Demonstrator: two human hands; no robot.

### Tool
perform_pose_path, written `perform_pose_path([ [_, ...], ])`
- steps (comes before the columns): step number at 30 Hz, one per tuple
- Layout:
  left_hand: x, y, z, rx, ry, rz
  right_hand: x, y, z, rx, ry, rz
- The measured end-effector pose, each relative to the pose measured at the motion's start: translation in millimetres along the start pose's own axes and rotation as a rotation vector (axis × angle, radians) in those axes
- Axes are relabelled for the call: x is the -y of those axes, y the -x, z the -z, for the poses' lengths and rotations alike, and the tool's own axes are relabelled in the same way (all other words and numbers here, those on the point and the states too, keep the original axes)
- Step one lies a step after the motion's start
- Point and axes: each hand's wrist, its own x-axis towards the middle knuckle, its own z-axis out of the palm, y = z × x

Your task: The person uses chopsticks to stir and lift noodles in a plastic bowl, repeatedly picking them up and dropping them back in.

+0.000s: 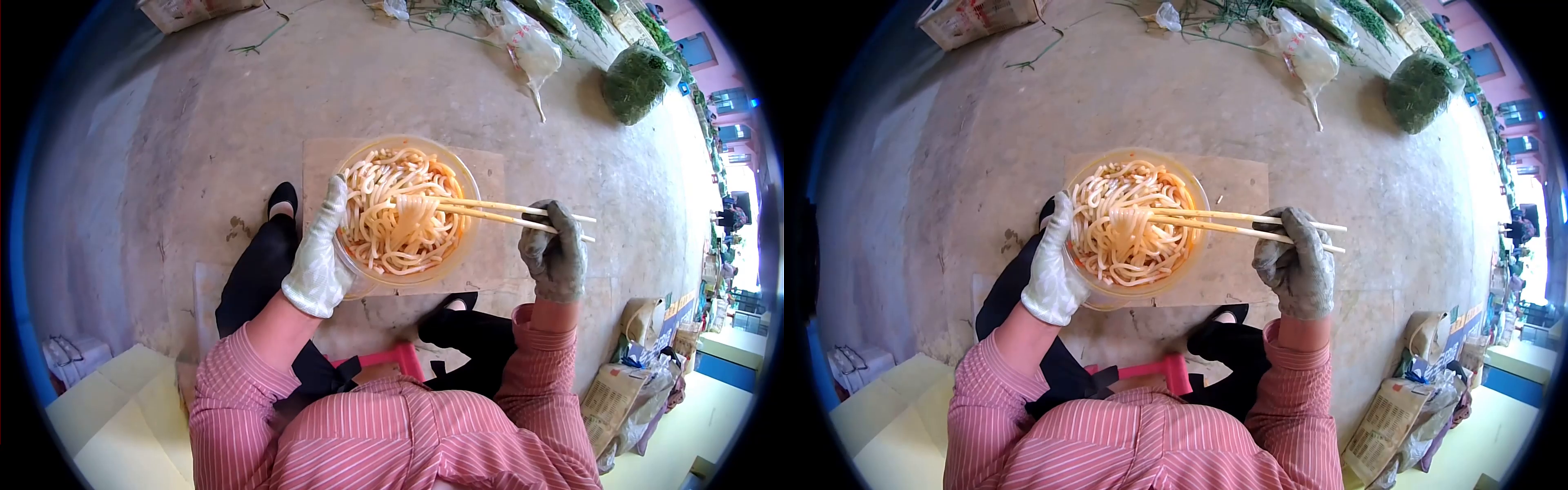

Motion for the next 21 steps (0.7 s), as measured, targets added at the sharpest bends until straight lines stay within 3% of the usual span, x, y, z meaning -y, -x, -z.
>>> perform_pose_path([
  [6,1.0,-2.1,3.2,0.013,-0.005,0.0,8.7,3.6,0.0,-0.007,-0.132,0.005],
  [9,2.1,-4.1,2.1,0.026,0.022,0.015,16.6,9.6,-3.2,-0.078,0.123,0.243],
  [10,2.3,-4.8,3.0,0.012,0.044,0.026,19.6,11.5,-4.4,-0.114,-0.005,0.216],
  [12,4.5,-5.9,4.4,0.014,0.074,0.05,26.1,15.7,-9.2,-0.119,0.147,0.315],
  [16,7.1,-7.1,2.4,-0.006,-0.021,0.026,39.0,30.3,-27.9,-0.191,0.033,0.304],
  [18,8.1,-7.8,5.4,0.06,-0.005,0.019,39.9,30.0,-16.5,-0.008,0.06,0.365],
  [21,9.2,-10.0,9.6,0.025,-0.002,0.036,41.0,35.7,-25.3,-0.12,0.173,0.294],
])
